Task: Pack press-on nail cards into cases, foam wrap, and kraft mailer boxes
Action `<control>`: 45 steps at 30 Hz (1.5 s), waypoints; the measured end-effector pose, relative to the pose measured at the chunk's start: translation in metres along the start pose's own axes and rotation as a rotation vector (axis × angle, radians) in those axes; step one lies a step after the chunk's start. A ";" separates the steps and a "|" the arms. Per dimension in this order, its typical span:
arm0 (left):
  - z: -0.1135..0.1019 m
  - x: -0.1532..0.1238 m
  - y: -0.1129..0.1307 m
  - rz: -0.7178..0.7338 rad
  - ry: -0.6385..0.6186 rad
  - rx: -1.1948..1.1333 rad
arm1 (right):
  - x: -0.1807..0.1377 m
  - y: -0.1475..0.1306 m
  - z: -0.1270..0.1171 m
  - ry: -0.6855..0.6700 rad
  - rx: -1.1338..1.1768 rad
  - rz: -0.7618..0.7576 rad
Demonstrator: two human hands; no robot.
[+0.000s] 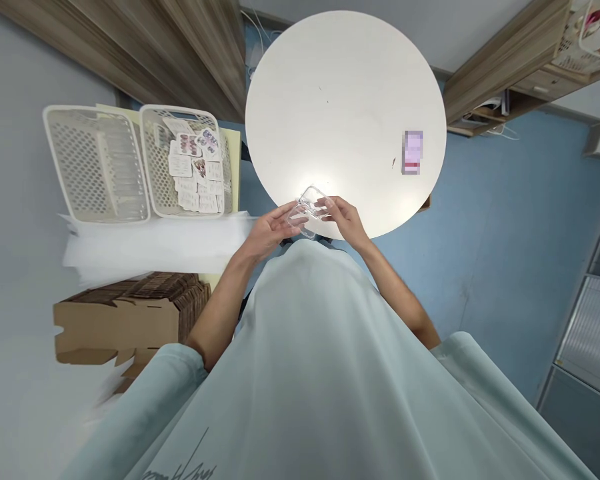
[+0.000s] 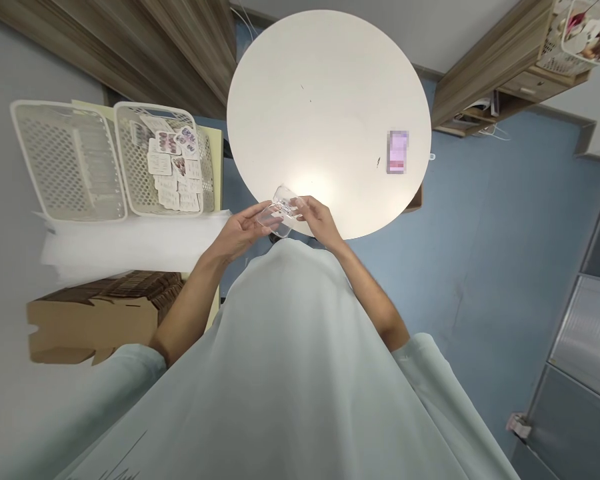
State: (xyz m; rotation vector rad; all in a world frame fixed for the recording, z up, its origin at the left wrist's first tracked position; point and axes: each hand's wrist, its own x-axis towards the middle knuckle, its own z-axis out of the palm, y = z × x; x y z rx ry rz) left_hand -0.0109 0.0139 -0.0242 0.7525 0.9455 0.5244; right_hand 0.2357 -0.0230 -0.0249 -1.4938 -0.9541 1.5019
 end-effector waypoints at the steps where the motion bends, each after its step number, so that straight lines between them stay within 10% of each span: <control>1: 0.000 -0.001 0.000 -0.007 -0.002 0.026 | 0.004 0.003 0.000 0.030 -0.019 -0.013; 31: 0.005 0.012 -0.022 -0.020 0.246 -0.098 | 0.049 0.036 0.011 -0.082 -0.071 0.026; 45: -0.056 -0.048 -0.037 0.036 0.554 -0.212 | 0.118 0.133 0.027 -0.084 -1.015 0.207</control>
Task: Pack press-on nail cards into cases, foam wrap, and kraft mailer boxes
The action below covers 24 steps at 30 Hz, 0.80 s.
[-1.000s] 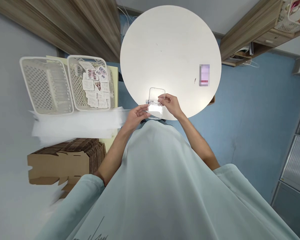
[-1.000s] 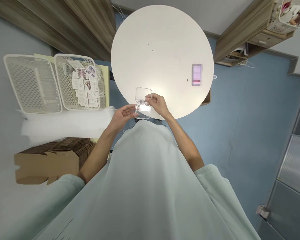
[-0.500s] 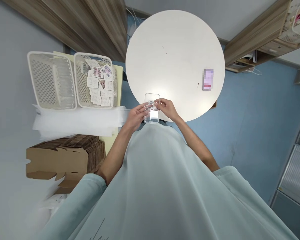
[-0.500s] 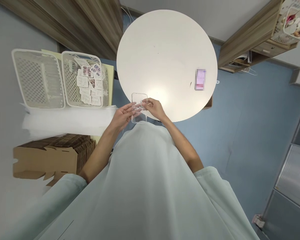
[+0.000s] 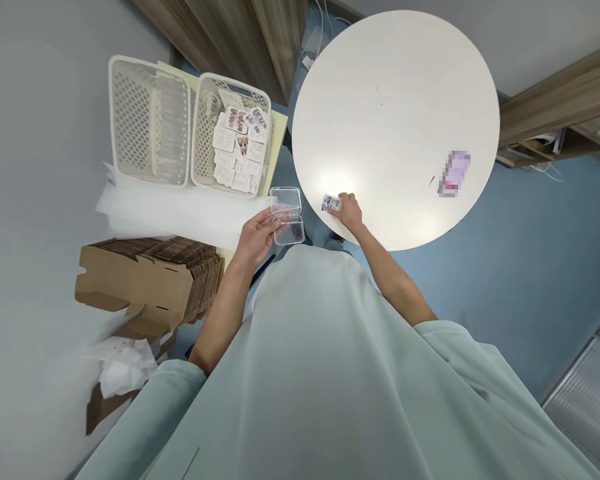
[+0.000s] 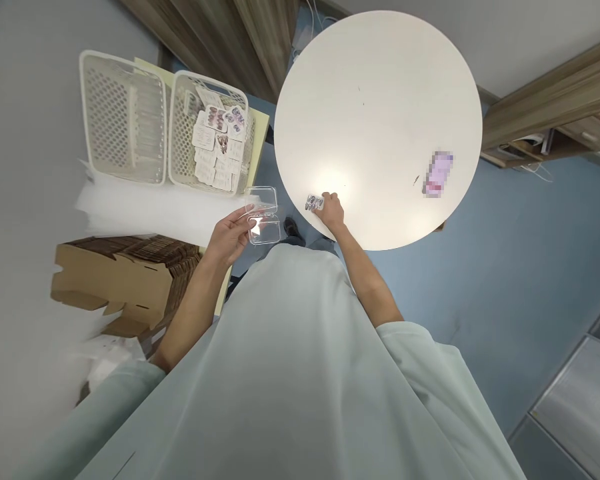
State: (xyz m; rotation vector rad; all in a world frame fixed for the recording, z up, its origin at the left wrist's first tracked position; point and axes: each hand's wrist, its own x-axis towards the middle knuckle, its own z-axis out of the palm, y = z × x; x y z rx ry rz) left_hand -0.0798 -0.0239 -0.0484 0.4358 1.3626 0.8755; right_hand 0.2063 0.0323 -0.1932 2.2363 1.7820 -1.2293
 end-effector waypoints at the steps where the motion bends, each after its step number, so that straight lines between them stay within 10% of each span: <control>1: -0.002 -0.001 -0.001 -0.005 0.005 -0.021 | 0.001 -0.002 0.003 -0.001 -0.053 0.006; 13: 0.006 0.016 -0.007 -0.046 -0.064 -0.112 | -0.008 -0.007 0.004 -0.017 -0.030 0.047; 24: 0.054 0.037 -0.014 -0.137 -0.205 -0.089 | -0.071 0.021 -0.071 0.283 0.531 -0.039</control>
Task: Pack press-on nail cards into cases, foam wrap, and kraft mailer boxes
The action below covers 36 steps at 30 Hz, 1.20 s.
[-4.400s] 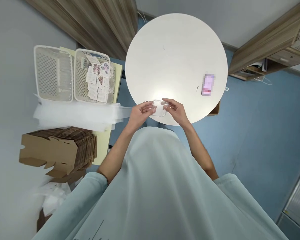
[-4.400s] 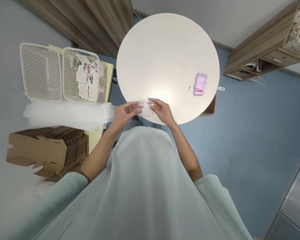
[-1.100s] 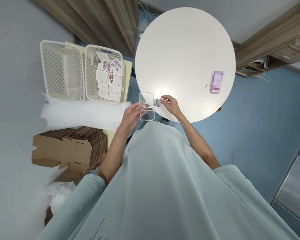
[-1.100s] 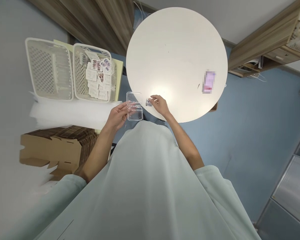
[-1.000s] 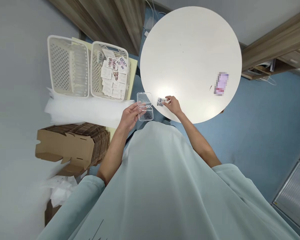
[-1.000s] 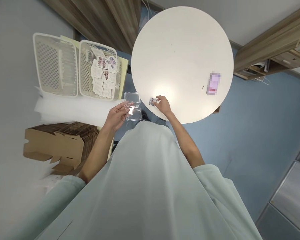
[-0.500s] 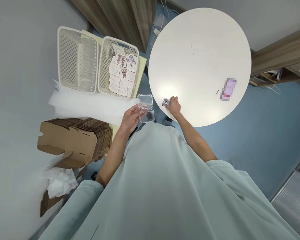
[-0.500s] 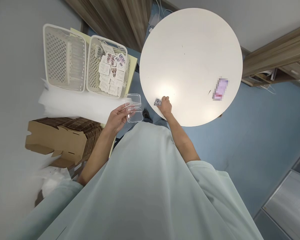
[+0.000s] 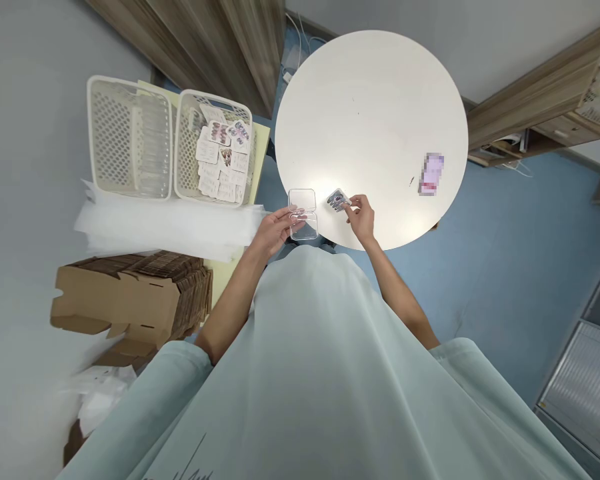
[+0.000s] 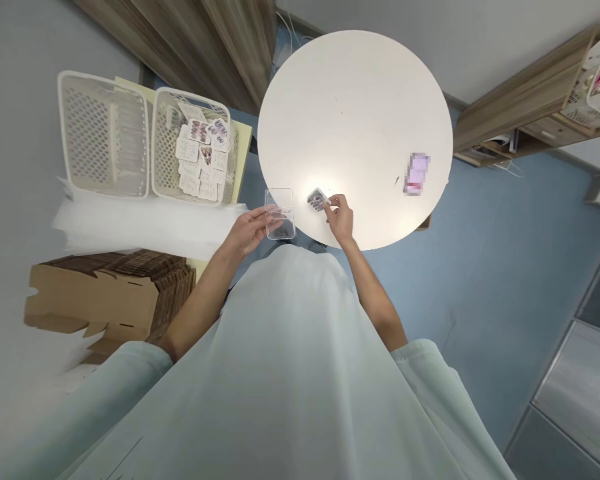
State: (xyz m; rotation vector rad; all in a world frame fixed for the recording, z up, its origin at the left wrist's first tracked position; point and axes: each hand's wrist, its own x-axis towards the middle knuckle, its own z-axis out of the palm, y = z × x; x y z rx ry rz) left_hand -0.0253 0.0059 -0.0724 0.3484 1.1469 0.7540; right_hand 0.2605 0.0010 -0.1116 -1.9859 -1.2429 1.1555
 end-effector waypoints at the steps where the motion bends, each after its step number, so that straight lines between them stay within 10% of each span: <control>1: 0.005 0.001 -0.001 -0.006 -0.015 -0.001 | -0.003 -0.005 -0.009 0.024 0.057 -0.029; 11: 0.048 0.003 -0.005 -0.021 -0.127 0.020 | -0.031 -0.061 -0.056 -0.138 0.305 -0.212; 36: 0.071 -0.008 0.005 0.036 -0.205 0.042 | -0.056 -0.067 -0.060 -0.287 -0.261 -0.397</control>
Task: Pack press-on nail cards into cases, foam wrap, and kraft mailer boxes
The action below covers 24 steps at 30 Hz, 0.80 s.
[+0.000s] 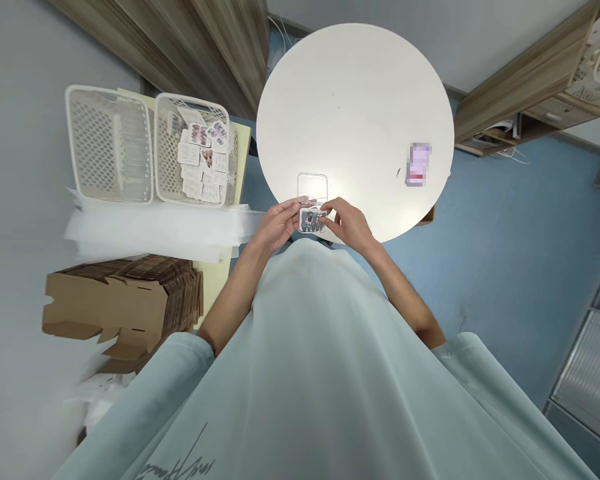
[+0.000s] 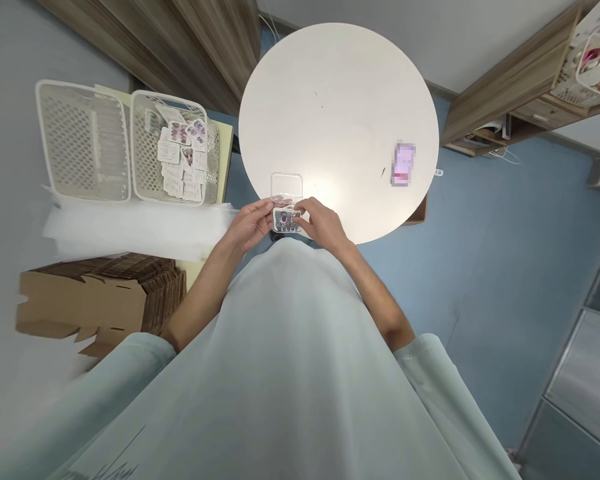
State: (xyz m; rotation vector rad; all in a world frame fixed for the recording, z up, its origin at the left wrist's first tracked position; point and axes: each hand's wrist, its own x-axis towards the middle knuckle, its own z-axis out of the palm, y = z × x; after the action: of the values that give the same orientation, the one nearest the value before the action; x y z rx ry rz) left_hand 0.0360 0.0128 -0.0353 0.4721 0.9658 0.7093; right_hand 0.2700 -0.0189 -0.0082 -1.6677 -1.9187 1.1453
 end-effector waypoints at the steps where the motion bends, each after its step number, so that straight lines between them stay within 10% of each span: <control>1: 0.000 0.000 0.000 0.006 -0.002 -0.001 | 0.000 -0.001 0.000 0.000 -0.014 -0.005; 13: 0.005 -0.003 0.007 0.021 -0.004 -0.015 | 0.001 -0.003 0.009 0.063 -0.139 -0.043; 20: -0.002 -0.008 0.006 -0.001 0.008 -0.027 | 0.026 0.009 -0.004 0.378 0.220 0.133; 24: -0.007 -0.013 0.002 -0.023 -0.035 -0.023 | 0.051 0.021 0.002 0.284 0.433 0.230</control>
State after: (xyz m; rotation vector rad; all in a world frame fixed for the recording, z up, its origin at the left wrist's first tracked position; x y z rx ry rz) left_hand 0.0247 0.0049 -0.0298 0.4507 0.9283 0.6890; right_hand 0.2697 0.0277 -0.0379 -1.7185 -1.2283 1.2218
